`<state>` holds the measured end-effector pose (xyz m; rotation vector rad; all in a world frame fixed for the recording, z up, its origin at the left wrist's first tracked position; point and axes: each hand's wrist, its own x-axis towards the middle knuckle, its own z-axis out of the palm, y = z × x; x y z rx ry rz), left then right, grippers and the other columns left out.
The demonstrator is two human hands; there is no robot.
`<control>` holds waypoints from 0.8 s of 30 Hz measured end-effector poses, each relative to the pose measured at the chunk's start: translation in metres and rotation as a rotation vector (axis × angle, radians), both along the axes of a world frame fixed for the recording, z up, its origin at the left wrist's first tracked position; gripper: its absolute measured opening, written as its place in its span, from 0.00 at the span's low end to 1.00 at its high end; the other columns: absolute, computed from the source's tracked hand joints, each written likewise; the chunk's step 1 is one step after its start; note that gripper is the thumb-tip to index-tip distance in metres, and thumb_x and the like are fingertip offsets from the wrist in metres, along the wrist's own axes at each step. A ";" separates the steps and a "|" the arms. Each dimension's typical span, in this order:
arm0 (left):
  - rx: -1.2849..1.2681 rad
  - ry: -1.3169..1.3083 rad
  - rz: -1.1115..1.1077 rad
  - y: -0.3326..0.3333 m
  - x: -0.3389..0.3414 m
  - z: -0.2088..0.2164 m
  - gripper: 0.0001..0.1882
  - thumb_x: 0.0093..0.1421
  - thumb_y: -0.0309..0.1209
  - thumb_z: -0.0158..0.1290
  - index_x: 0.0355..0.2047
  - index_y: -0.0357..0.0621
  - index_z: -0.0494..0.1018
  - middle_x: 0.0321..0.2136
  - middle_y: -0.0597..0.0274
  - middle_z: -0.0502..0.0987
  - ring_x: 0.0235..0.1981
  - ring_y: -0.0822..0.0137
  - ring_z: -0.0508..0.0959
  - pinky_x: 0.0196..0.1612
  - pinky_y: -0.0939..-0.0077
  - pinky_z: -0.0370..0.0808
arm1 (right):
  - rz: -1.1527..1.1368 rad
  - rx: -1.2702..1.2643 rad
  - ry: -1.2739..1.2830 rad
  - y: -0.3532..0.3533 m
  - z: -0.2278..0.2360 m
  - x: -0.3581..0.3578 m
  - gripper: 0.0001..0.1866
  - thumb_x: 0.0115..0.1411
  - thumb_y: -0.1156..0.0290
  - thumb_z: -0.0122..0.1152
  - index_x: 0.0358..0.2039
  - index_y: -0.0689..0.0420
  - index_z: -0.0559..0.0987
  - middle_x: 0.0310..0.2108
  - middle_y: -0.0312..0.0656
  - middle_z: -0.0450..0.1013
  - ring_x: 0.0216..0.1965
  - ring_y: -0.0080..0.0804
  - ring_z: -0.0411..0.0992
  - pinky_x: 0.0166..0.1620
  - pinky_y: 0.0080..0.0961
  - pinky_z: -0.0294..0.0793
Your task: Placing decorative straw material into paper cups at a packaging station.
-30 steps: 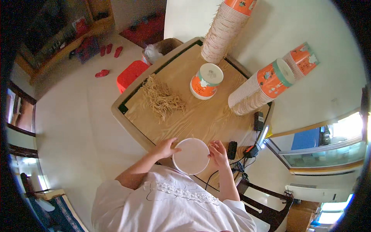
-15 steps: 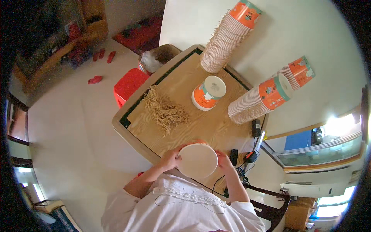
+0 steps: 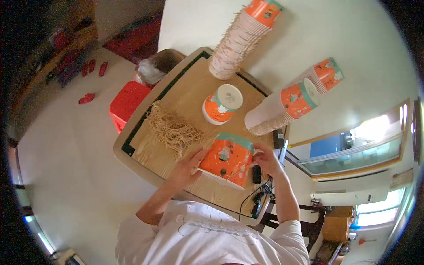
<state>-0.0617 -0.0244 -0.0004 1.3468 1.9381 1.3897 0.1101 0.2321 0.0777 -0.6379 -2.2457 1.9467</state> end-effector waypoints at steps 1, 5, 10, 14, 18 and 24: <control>0.039 -0.120 0.025 0.008 0.002 -0.005 0.34 0.48 0.24 0.50 0.57 0.50 0.52 0.51 0.53 0.62 0.46 0.57 0.69 0.42 0.70 0.72 | -0.050 0.069 -0.046 0.006 0.021 0.006 0.24 0.49 0.86 0.51 0.48 0.59 0.64 0.36 0.40 0.68 0.30 0.26 0.71 0.33 0.22 0.73; 0.034 -0.268 0.059 0.026 0.009 -0.015 0.32 0.49 0.28 0.53 0.55 0.49 0.55 0.45 0.53 0.66 0.40 0.57 0.71 0.40 0.72 0.71 | -0.209 0.923 0.071 0.056 0.115 0.037 0.25 0.48 0.86 0.52 0.48 0.53 0.65 0.27 0.37 0.70 0.28 0.23 0.69 0.32 0.20 0.70; -0.069 -0.010 0.138 0.034 0.041 -0.082 0.22 0.48 0.27 0.54 0.46 0.43 0.65 0.35 0.53 0.70 0.32 0.57 0.72 0.35 0.68 0.70 | -0.542 1.777 0.104 0.125 0.231 0.052 0.15 0.51 0.82 0.48 0.40 0.58 0.71 0.35 0.43 0.69 0.32 0.33 0.70 0.36 0.26 0.70; -0.209 -0.057 0.103 0.057 0.064 -0.078 0.18 0.47 0.26 0.54 0.41 0.40 0.68 0.32 0.52 0.72 0.32 0.57 0.72 0.36 0.67 0.70 | -0.608 2.019 0.209 0.180 0.233 0.040 0.15 0.50 0.83 0.47 0.41 0.60 0.69 0.42 0.45 0.66 0.43 0.38 0.66 0.45 0.30 0.65; -0.174 0.041 0.124 0.066 0.073 -0.106 0.17 0.47 0.26 0.53 0.39 0.41 0.68 0.32 0.53 0.72 0.32 0.57 0.72 0.36 0.67 0.70 | -0.608 1.701 0.207 0.210 0.201 0.020 0.16 0.50 0.82 0.47 0.42 0.59 0.68 0.39 0.49 0.63 0.42 0.44 0.65 0.43 0.33 0.68; -0.263 0.005 0.164 0.075 0.076 -0.121 0.17 0.47 0.26 0.53 0.39 0.41 0.69 0.32 0.53 0.72 0.33 0.56 0.73 0.36 0.67 0.70 | -0.616 1.590 0.062 0.214 0.174 0.017 0.19 0.51 0.81 0.47 0.45 0.54 0.67 0.41 0.48 0.60 0.41 0.47 0.65 0.41 0.37 0.70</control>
